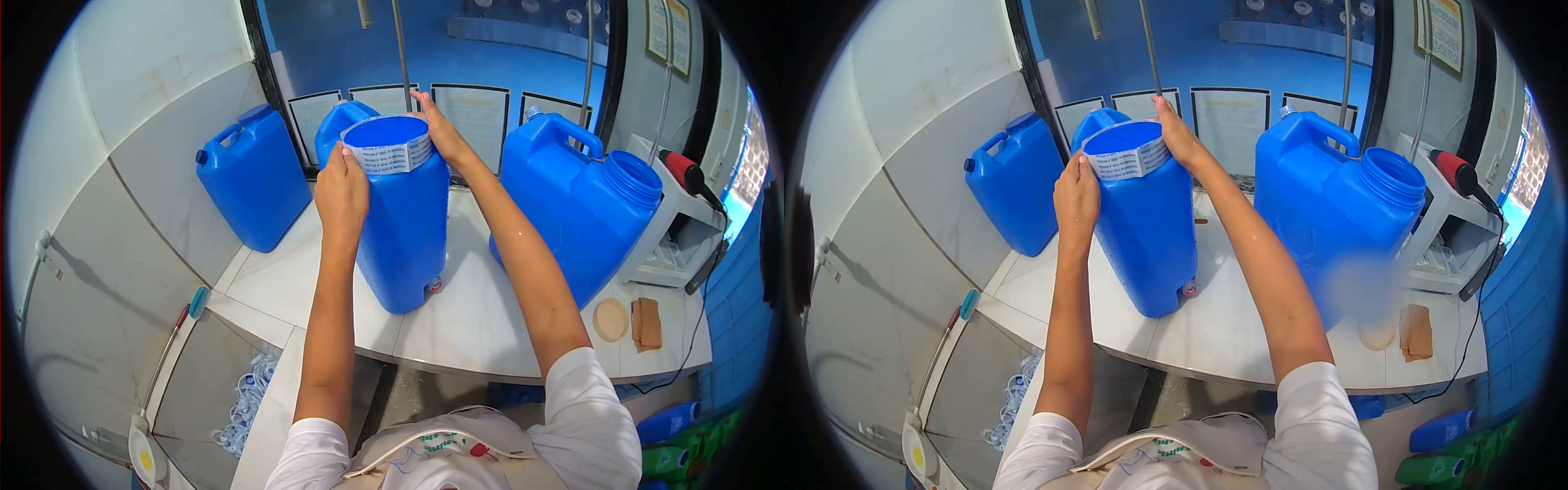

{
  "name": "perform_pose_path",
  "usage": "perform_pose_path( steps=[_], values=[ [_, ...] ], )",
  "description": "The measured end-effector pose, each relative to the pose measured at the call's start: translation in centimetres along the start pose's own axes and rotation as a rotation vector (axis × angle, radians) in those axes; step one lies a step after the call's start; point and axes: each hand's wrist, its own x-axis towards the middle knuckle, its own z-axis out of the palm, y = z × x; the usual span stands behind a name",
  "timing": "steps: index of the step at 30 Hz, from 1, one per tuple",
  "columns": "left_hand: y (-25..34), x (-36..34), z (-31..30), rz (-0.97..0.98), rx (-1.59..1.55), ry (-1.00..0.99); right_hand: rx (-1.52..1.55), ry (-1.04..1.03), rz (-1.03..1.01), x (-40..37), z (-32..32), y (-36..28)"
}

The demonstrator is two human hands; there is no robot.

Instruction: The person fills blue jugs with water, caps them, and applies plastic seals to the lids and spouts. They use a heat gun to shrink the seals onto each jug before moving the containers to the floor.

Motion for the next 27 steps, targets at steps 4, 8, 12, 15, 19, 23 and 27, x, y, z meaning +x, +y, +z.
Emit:
perform_pose_path(
  steps=[4, 8, 12, 15, 19, 23, 27],
  values=[
    [-0.5, -0.2, 0.1, 0.048, -0.049, 0.099, 0.167, 0.140, 0.012, -0.8, 0.0, -1.7],
    [-0.2, -0.7, -0.2, 0.004, -0.114, 0.010, 0.181, 0.102, 0.051, -2.3, -1.1, -2.2],
    [-0.5, -0.3, 0.3, 0.003, -0.032, 0.022, 0.334, 0.027, 0.090, -2.5, -0.6, -3.3],
    [-0.1, -0.6, 0.8, 0.028, 0.004, 0.256, 0.059, 0.133, -0.120, -4.6, -1.8, -4.5],
    [4.8, -4.5, 1.2, 0.201, -0.110, 0.320, -0.173, -0.192, -0.018, -15.9, -7.2, -10.0],
    [11.2, -11.1, 5.0, 0.442, -0.559, 0.152, -0.353, -0.614, -0.063, -28.8, -18.4, -17.4],
    [15.5, -17.8, 9.8, 0.837, -0.566, -0.268, -0.549, 0.202, 0.108, -36.1, -33.5, -20.7]
  ],
)
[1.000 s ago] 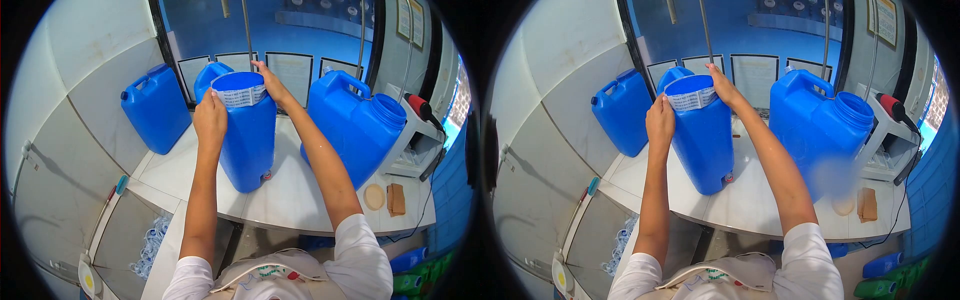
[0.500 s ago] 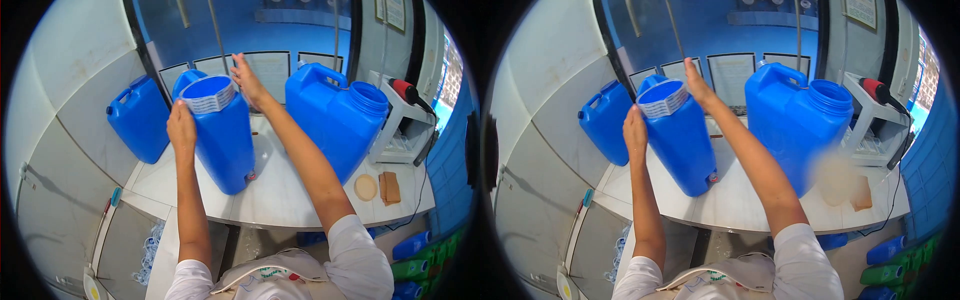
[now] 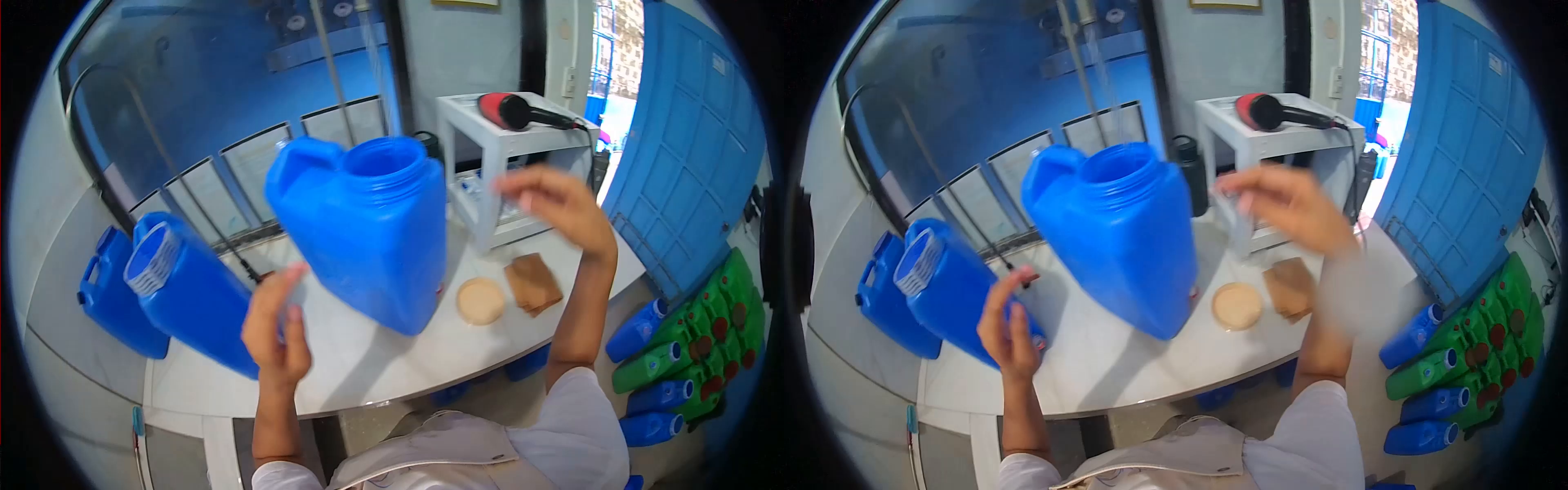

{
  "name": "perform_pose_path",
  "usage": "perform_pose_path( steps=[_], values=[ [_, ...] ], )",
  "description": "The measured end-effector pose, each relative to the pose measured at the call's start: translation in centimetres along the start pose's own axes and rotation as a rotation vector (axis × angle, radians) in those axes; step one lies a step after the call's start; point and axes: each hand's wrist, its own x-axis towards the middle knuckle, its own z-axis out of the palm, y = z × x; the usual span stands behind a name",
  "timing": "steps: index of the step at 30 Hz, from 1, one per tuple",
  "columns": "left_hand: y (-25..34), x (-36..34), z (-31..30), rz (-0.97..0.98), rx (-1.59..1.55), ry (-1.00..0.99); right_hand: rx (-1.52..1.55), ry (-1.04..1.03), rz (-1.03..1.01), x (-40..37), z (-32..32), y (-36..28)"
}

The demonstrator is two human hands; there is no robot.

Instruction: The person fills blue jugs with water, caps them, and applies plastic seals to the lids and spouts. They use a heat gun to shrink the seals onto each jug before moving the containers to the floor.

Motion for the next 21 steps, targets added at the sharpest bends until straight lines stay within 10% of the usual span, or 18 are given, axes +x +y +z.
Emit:
perform_pose_path(
  steps=[3, 9, 15, 21],
  values=[
    [2.5, 0.8, 7.5, 0.143, -0.153, -0.222, -0.570, 0.457, 0.030, 3.6, -11.1, 9.8],
    [3.5, 0.1, 18.1, 0.231, -0.136, -0.503, -1.159, 0.124, 0.321, 13.7, -19.9, 21.0],
    [4.3, 0.4, 21.7, 0.127, -0.088, -0.542, -1.219, -0.103, 0.392, 16.4, -19.0, 20.3],
    [4.5, 1.0, 18.5, 0.130, -0.053, -0.492, -1.249, 0.196, 0.259, 10.7, -19.8, 16.6]
  ],
)
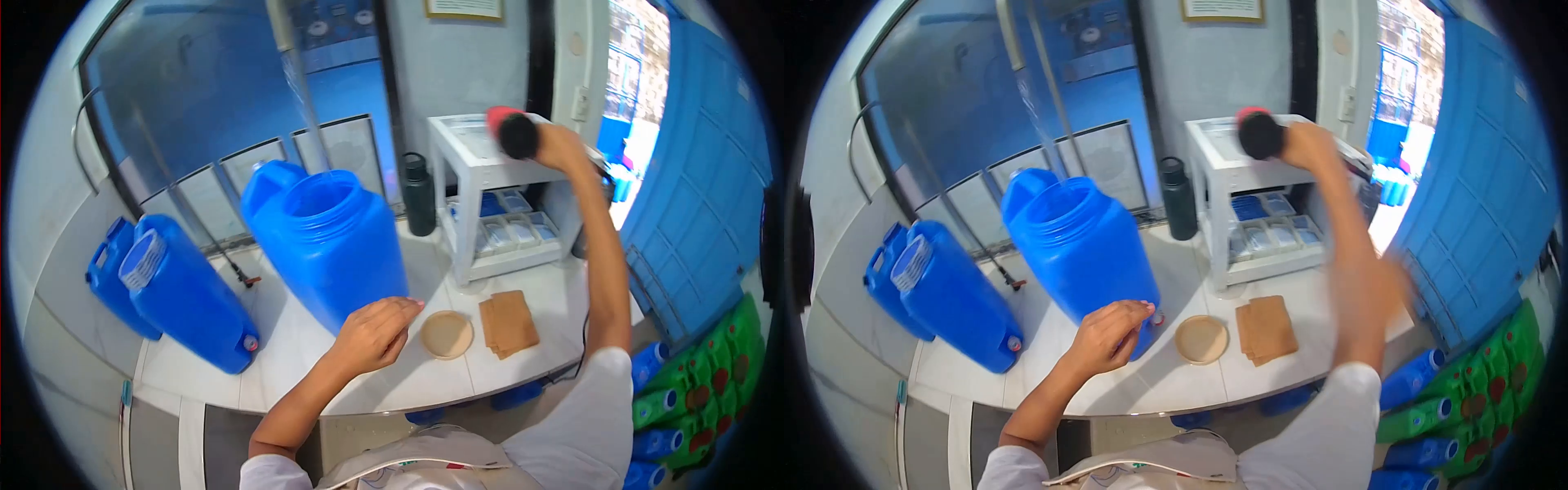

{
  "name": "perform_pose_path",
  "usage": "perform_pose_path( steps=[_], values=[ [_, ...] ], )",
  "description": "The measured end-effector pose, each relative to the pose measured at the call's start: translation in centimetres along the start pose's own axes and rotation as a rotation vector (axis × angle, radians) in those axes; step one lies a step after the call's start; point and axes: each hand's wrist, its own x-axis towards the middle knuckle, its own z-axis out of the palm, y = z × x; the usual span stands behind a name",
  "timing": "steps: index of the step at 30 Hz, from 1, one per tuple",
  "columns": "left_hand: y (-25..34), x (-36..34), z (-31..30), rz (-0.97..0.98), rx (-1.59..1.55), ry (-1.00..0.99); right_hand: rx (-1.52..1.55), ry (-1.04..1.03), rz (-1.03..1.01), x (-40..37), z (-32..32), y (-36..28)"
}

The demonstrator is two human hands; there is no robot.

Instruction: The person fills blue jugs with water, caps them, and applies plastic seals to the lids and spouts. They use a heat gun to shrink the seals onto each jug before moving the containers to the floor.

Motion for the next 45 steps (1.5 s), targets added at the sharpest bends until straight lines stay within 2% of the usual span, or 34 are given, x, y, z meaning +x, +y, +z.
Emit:
perform_pose_path(
  steps=[1, 2, 3, 4, 5, 6, 7, 8, 10, 12, 13, 15, 16, 19, 22, 26, 29, 33, 36, 45],
  values=[
    [-0.2, -0.8, -1.1, 0.006, 0.010, 0.033, 0.182, 0.134, -0.019, -3.1, -2.3, -0.1],
    [-0.5, -1.8, -2.5, -0.024, 0.035, 0.047, 0.135, 0.214, 0.063, -5.5, -1.6, 2.3],
    [-1.0, -3.0, -4.2, -0.017, 0.077, 0.131, 0.302, 0.296, -0.033, -8.4, -1.8, 4.3],
    [-1.6, -4.5, -6.2, -0.009, 0.119, 0.208, 0.379, 0.394, -0.032, -12.0, -0.2, 7.7],
    [-2.3, -6.1, -8.4, -0.033, 0.215, 0.329, 0.615, 0.270, 0.225, -17.0, -1.8, 7.5],
    [-3.1, -7.9, -10.7, -0.053, 0.309, 0.445, 0.727, 0.118, 0.495, -21.3, -4.2, 6.0],
    [-4.3, -10.1, -13.2, -0.134, 0.364, 0.563, 1.021, 0.019, 0.643, -25.6, -4.0, 7.1],
    [-5.5, -12.3, -15.8, -0.211, 0.416, 0.684, 1.173, 0.214, 0.541, -29.6, -4.1, 4.7],
    [-7.4, -15.2, -20.8, -0.376, 0.503, 0.954, 1.406, 0.137, 0.542, -34.4, -7.1, -2.7],
    [-10.4, -19.2, -25.3, -0.526, 0.472, 1.135, 1.622, 0.095, 0.507, -38.6, -7.5, -8.8],
    [-12.1, -21.1, -27.3, -0.528, 0.474, 1.138, 1.645, -0.001, 0.452, -40.0, -7.6, -11.2],
    [-15.3, -24.5, -30.2, -0.652, 0.400, 1.110, 1.740, -0.128, 0.474, -41.0, -7.8, -17.4],
    [-16.8, -25.8, -31.1, -0.690, 0.266, 1.107, 1.821, -0.156, 0.561, -40.8, -8.0, -21.5],
    [-18.1, -26.5, -32.5, -0.758, -0.122, 1.001, 1.951, -0.255, 0.438, -37.8, -8.0, -31.7],
    [-18.7, -26.7, -33.4, -0.767, -0.196, 0.937, 2.037, -0.331, 0.363, -34.4, -8.5, -39.5],
    [-18.0, -26.2, -34.0, -0.846, -0.155, 0.908, 1.945, -0.442, 0.263, -31.1, -9.3, -45.9],
    [-18.1, -26.3, -34.1, -0.816, -0.225, 0.916, 1.904, -0.468, 0.198, -29.7, -9.7, -48.9],
    [-18.7, -26.6, -34.2, -0.789, -0.211, 0.907, 1.936, -0.460, 0.216, -28.7, -9.5, -51.1],
    [-19.1, -26.9, -34.1, -0.779, -0.204, 0.904, 1.980, -0.553, 0.281, -28.3, -9.7, -51.5],
    [-19.2, -26.9, -34.3, -0.791, -0.252, 0.889, 2.002, -0.517, 0.321, -25.2, -9.9, -51.8]
  ],
)
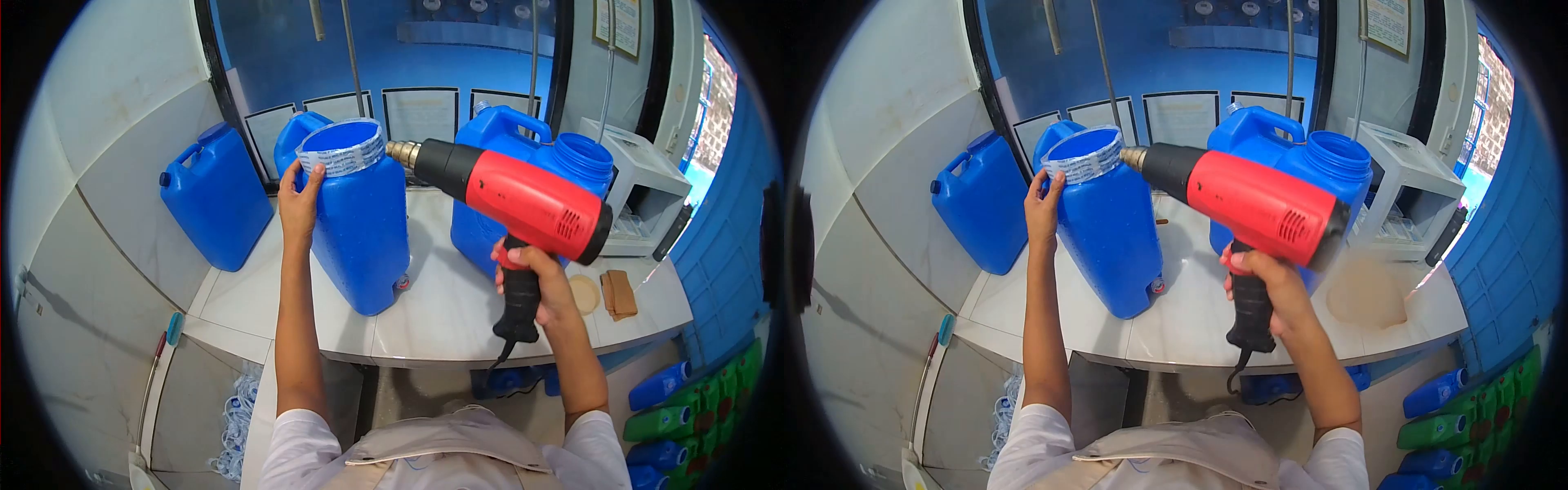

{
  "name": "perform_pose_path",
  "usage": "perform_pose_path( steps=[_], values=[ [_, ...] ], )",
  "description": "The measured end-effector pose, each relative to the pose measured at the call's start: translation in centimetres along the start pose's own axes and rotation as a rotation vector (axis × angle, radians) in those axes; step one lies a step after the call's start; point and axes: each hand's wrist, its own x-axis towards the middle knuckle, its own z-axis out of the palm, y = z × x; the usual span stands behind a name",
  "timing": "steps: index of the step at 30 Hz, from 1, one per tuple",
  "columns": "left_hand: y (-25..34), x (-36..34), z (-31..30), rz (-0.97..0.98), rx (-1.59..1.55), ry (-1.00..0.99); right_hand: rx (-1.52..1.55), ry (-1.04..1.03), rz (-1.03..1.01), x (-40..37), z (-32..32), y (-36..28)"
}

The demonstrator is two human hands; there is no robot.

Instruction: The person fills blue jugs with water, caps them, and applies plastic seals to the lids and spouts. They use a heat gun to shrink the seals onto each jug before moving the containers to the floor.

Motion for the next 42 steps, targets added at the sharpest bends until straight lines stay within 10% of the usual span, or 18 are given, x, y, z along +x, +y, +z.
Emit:
perform_pose_path(
  steps=[42],
  values=[
    [0.0, -1.8, 0.9, 0.253, 0.217, 0.244, -0.460, -0.011, -0.012, 1.6, 7.8, -10.1]
  ],
)
